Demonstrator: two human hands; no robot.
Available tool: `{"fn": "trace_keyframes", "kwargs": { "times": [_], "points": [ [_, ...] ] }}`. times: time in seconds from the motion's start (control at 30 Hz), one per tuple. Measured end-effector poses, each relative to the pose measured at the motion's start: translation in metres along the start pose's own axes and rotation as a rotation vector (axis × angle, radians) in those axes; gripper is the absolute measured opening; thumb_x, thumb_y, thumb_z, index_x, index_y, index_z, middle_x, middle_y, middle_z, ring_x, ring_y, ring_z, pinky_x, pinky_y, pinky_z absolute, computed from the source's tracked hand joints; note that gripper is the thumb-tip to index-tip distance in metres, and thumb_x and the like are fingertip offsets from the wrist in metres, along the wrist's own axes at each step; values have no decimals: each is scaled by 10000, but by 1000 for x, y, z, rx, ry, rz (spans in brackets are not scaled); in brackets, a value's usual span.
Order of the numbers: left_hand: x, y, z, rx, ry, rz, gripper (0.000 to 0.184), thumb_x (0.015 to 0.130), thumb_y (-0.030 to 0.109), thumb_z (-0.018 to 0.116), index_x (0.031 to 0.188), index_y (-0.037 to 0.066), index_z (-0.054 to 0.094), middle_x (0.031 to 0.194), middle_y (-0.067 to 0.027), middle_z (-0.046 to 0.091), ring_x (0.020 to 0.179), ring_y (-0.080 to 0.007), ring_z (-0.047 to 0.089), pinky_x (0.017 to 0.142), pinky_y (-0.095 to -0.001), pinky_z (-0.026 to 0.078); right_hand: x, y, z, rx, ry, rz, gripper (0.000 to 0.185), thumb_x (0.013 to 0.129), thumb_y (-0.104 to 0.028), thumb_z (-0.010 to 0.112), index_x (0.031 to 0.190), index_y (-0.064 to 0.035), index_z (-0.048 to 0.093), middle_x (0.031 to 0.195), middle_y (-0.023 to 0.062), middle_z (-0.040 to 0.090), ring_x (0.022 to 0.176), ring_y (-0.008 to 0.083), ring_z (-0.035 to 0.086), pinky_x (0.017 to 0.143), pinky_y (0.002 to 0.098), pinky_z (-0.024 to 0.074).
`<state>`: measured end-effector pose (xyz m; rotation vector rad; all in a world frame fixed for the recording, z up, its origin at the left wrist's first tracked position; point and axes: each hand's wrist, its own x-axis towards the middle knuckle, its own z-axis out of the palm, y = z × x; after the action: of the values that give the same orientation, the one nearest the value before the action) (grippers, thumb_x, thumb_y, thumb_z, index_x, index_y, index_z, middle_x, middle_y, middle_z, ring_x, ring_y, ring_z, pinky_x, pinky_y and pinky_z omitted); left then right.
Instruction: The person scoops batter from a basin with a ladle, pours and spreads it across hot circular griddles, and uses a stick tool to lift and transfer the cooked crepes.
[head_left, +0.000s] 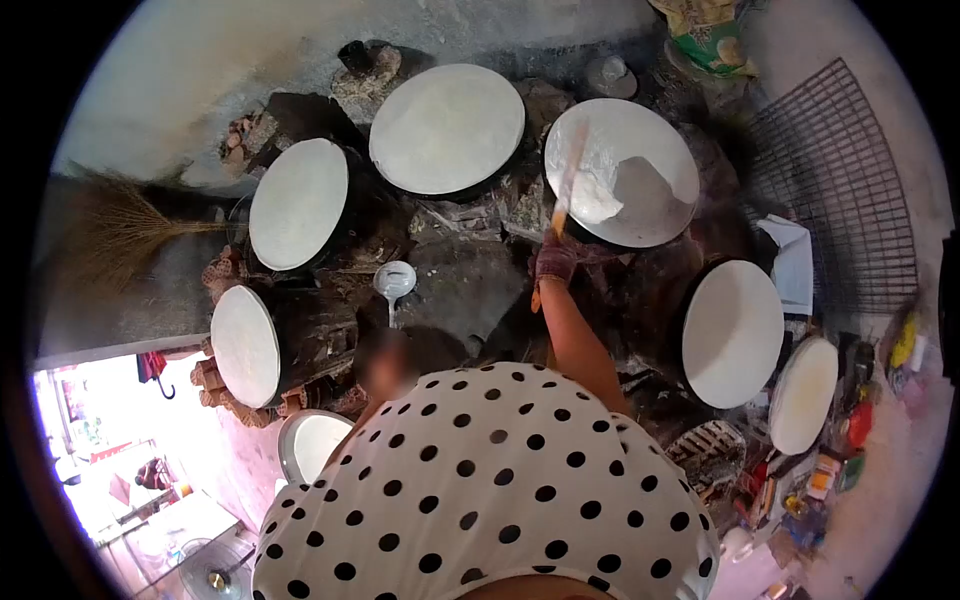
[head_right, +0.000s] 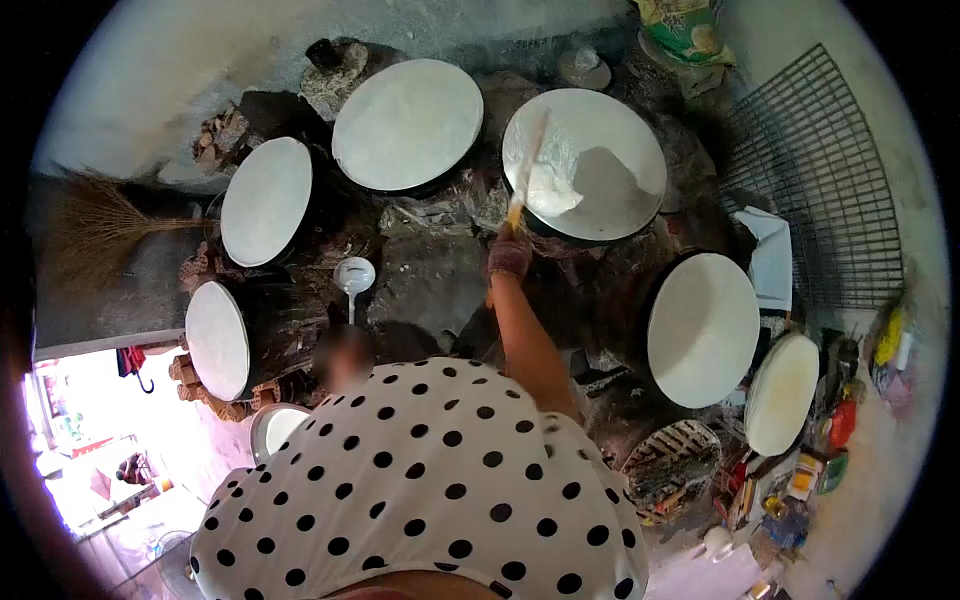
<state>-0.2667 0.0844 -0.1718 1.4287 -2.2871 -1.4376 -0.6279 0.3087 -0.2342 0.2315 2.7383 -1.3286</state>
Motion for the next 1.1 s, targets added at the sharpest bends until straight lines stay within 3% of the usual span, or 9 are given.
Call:
{"fn": "trace_keyframes", "kwargs": {
  "times": [0.1, 0.2, 0.3, 0.37, 0.4, 0.53, 0.67, 0.87, 1.1],
  "points": [
    [6, -15, -25, 44, -33, 62, 272, 943, 327, 520, 871, 77, 600, 721, -36, 560, 609, -179, 543, 541, -337, 445, -16, 40, -21, -323, 363, -306, 442, 913, -451, 523, 1089, -59, 623, 766, 140, 665, 715, 327, 643, 649, 439, 510],
    [9, -30, -42, 88, -38, 119, 269, 943, 325, 517, 880, 77, 600, 738, -39, 565, 625, -186, 549, 554, -344, 449, -24, 34, -48, 619, 92, 278, 302, 894, -272, 580, 1059, -29, 649, 972, 131, 678, 831, 254, 642, 726, 427, 498],
    [11, -34, -53, 122, -36, 197, 267, 944, 323, 514, 889, 77, 599, 755, -42, 570, 641, -192, 555, 567, -350, 454, -23, -67, -16, 724, 39, 677, 396, 907, -368, 541, 1063, -20, 646, 975, 144, 682, 842, 320, 651, 742, 443, 496],
    [11, -33, -59, 125, -35, 245, 265, 944, 322, 511, 895, 77, 599, 766, -44, 573, 652, -197, 559, 576, -354, 457, 12, -33, 54, -715, -233, -106, 552, 915, -495, 459, 1092, -2, 631, 1023, 158, 676, 917, 372, 640, 754, 469, 496],
    [11, -33, -61, 117, -34, 273, 265, 944, 322, 510, 898, 77, 599, 772, -45, 575, 657, -199, 561, 580, -356, 458, -4, -66, 29, -28, -213, 356, 659, 918, -582, 356, 1080, -10, 641, 1005, 168, 680, 943, 395, 632, 730, 484, 494],
    [15, -31, -64, 6, -114, 404, 262, 944, 320, 505, 910, 77, 598, 794, -49, 581, 679, -207, 569, 598, -364, 464, -32, -32, -15, 158, -68, 371, 504, 931, -490, 445, 1020, -49, 674, 875, 129, 694, 821, 292, 664, 673, 421, 505],
    [41, -32, -55, -1527, -1284, 374, 260, 944, 317, 501, 922, 77, 598, 817, -53, 588, 701, -216, 577, 615, -373, 470, -45, 2, -86, 222, 55, 370, 551, 879, -549, 475, 891, -43, 692, 824, 110, 694, 763, 269, 642, 679, 433, 482],
    [30, 25, 1, -2346, -2701, 96, 259, 944, 314, 494, 940, 77, 597, 850, -60, 598, 733, -229, 589, 642, -385, 479, -21, 1, -79, 118, -47, 331, 541, 881, -545, 476, 905, -47, 685, 821, 110, 692, 765, 267, 640, 683, 426, 482],
    [38, 42, 3, -2222, -2600, -66, 246, 946, 287, 480, 905, 81, 606, 816, -60, 622, 694, -202, 603, 611, -335, 500, -31, 26, -129, 48, -198, 108, 529, 882, -540, 478, 922, -51, 677, 819, 110, 689, 767, 265, 639, 688, 417, 482]
  ]
}}
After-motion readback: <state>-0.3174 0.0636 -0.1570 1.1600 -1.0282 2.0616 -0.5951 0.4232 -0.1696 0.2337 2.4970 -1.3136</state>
